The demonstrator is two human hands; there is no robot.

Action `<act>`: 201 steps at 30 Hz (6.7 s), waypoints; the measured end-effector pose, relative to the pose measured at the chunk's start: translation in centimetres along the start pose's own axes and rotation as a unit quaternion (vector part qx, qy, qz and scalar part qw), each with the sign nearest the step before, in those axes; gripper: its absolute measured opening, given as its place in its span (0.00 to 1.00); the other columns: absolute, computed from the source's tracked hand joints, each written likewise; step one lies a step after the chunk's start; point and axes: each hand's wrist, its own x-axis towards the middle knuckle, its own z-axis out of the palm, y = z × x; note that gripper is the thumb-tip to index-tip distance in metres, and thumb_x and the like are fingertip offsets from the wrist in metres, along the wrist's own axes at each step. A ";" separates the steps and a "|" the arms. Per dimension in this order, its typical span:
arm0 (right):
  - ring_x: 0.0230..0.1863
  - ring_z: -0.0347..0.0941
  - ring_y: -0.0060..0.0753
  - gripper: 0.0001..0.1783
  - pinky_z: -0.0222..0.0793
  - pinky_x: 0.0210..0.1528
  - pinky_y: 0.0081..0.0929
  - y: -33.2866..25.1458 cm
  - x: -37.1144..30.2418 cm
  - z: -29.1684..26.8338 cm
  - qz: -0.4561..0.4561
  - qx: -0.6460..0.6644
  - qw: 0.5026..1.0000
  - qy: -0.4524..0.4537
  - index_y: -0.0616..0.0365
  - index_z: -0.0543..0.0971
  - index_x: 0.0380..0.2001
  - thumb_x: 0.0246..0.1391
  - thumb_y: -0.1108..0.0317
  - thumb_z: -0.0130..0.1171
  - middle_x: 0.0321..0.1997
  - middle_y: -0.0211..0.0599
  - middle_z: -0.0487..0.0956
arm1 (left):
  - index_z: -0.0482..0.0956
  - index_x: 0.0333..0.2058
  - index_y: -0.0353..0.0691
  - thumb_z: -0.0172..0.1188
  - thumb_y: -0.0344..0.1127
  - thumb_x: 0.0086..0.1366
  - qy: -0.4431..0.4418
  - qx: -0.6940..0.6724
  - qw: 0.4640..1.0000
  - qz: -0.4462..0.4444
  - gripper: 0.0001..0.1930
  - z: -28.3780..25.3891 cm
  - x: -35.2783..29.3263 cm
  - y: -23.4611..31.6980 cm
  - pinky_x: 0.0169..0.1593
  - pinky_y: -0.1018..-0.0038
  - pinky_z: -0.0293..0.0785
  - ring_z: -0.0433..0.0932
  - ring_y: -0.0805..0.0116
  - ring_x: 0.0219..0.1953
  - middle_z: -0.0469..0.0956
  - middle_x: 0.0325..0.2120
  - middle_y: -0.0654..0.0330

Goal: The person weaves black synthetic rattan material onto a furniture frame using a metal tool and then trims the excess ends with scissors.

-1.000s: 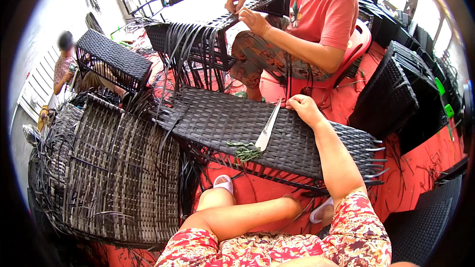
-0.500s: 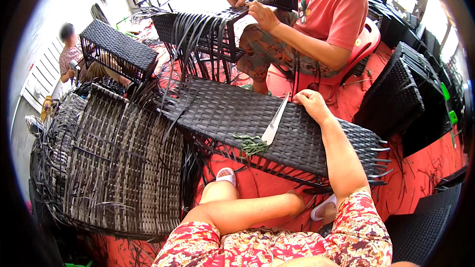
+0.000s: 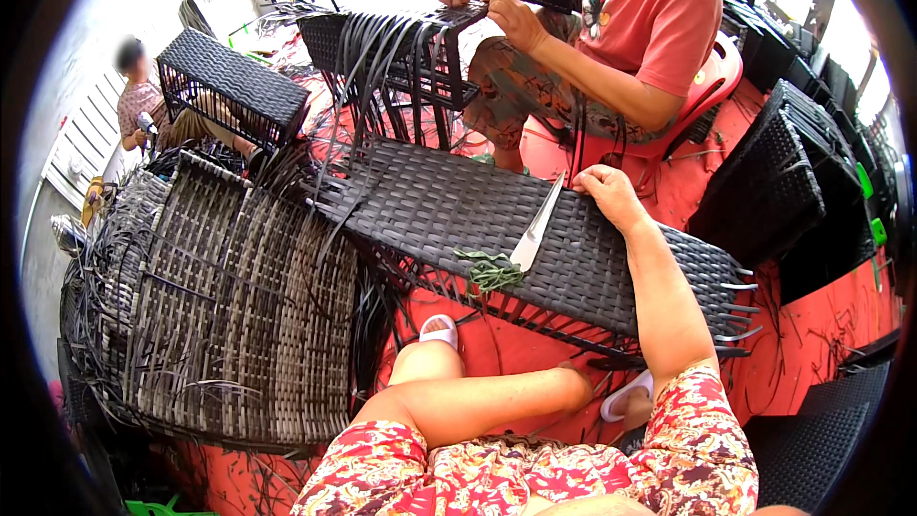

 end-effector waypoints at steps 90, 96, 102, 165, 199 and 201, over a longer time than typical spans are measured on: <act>0.30 0.73 0.20 0.09 0.68 0.36 0.19 0.0 -0.2 -0.1 -0.003 0.004 1.000 0.000 0.64 0.78 0.26 0.52 0.69 0.53 0.27 0.32 0.78 | 0.66 0.57 0.51 0.59 0.37 0.54 -0.062 0.032 0.998 0.009 0.29 -1.9 -2.1 0.8 0.49 0.58 0.65 0.67 0.64 0.56 0.69 0.53 0.59; 0.30 0.73 0.20 0.09 0.69 0.36 0.19 -0.1 -0.2 0.1 -0.004 0.010 1.000 -0.002 0.64 0.78 0.27 0.53 0.69 0.53 0.27 0.32 0.79 | 0.58 0.61 0.50 0.57 0.35 0.54 -0.030 0.019 0.999 0.013 0.34 -0.9 -1.2 0.6 0.50 0.60 0.66 0.68 0.64 0.56 0.68 0.54 0.56; 0.29 0.73 0.19 0.09 0.69 0.35 0.18 0.5 0.0 0.0 -0.009 0.001 1.000 0.001 0.64 0.78 0.27 0.53 0.68 0.53 0.26 0.32 0.79 | 0.57 0.61 0.51 0.55 0.36 0.55 -0.063 0.029 0.997 0.014 0.33 -2.3 -2.4 1.0 0.50 0.60 0.66 0.67 0.64 0.56 0.66 0.55 0.57; 0.31 0.75 0.22 0.10 0.70 0.38 0.19 0.1 0.0 -0.1 -0.002 -0.001 1.000 -0.001 0.66 0.78 0.29 0.54 0.70 0.52 0.28 0.35 0.80 | 0.56 0.62 0.53 0.31 0.48 0.66 0.201 -0.033 0.978 0.052 0.26 3.9 3.4 -1.6 0.58 0.71 0.57 0.58 0.69 0.61 0.54 0.62 0.65; 0.31 0.72 0.19 0.10 0.67 0.37 0.17 1.0 0.1 -0.2 0.000 0.009 1.000 -0.013 0.63 0.78 0.28 0.55 0.67 0.52 0.27 0.29 0.78 | 0.56 0.61 0.56 0.40 0.45 0.61 0.209 -0.057 0.974 0.070 0.27 2.6 2.8 -0.9 0.57 0.67 0.59 0.59 0.66 0.60 0.55 0.61 0.63; 0.30 0.73 0.21 0.10 0.68 0.37 0.19 0.7 0.2 -0.2 -0.004 0.000 1.000 -0.002 0.64 0.77 0.27 0.54 0.69 0.51 0.27 0.32 0.78 | 0.56 0.61 0.56 0.40 0.45 0.61 0.210 -0.051 0.974 0.068 0.27 2.5 2.7 -1.1 0.57 0.67 0.60 0.59 0.66 0.60 0.55 0.61 0.62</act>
